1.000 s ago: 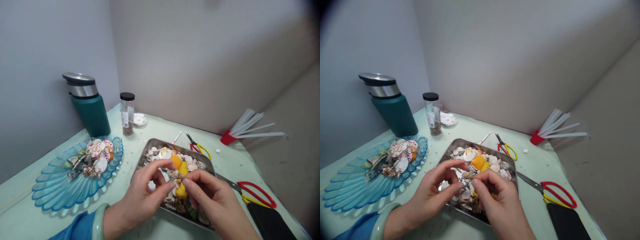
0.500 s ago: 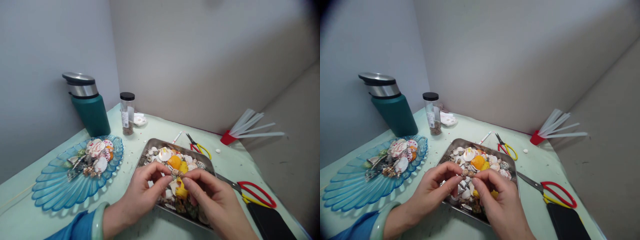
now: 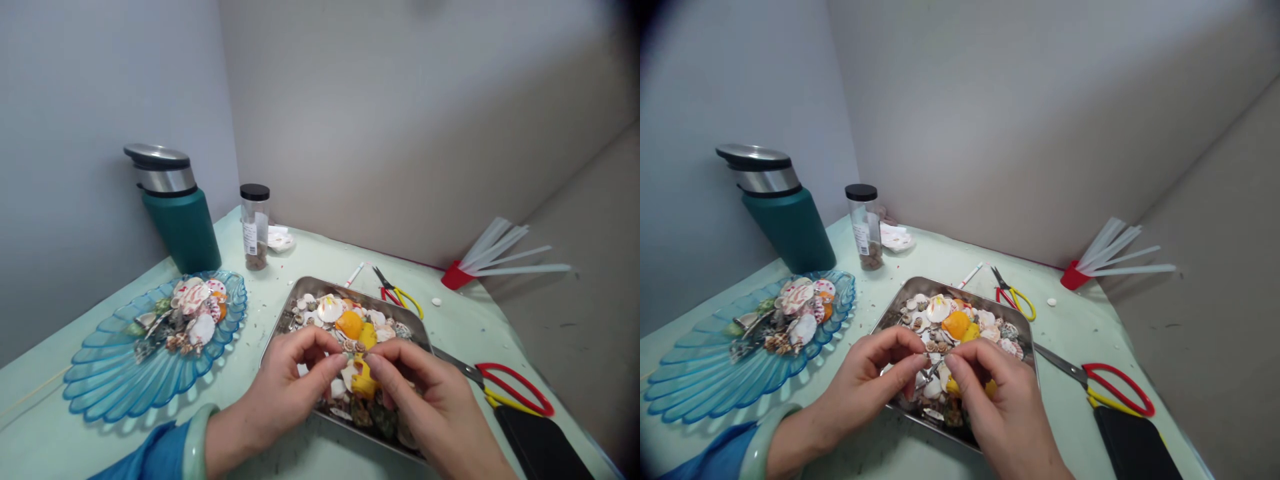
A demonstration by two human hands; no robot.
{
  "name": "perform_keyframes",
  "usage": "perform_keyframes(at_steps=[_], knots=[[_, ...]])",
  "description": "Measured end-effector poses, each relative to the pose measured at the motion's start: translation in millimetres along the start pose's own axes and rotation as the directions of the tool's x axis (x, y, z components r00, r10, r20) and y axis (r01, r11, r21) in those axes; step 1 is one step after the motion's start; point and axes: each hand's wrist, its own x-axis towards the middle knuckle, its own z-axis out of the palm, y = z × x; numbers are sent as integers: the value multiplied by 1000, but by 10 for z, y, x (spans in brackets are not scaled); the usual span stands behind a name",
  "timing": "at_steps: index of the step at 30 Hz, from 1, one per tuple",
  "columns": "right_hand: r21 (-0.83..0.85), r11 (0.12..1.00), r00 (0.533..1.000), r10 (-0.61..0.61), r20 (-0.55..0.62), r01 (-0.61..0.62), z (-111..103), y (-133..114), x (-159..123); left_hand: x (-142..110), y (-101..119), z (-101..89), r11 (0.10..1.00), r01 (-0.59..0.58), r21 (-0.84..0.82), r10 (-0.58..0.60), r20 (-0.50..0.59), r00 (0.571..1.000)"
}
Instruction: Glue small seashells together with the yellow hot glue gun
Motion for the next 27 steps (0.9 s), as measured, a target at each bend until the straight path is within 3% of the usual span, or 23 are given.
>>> perform_keyframes(at_steps=[19,27], knots=[[-9,986,985,-165,-51,165,-27,38,1,-8,-59,-17,997,-75,14,76,-22,997],[-45,920,919,-392,-43,390,-119,49,60,14,-37,-25,982,-189,10,188,7,982]])
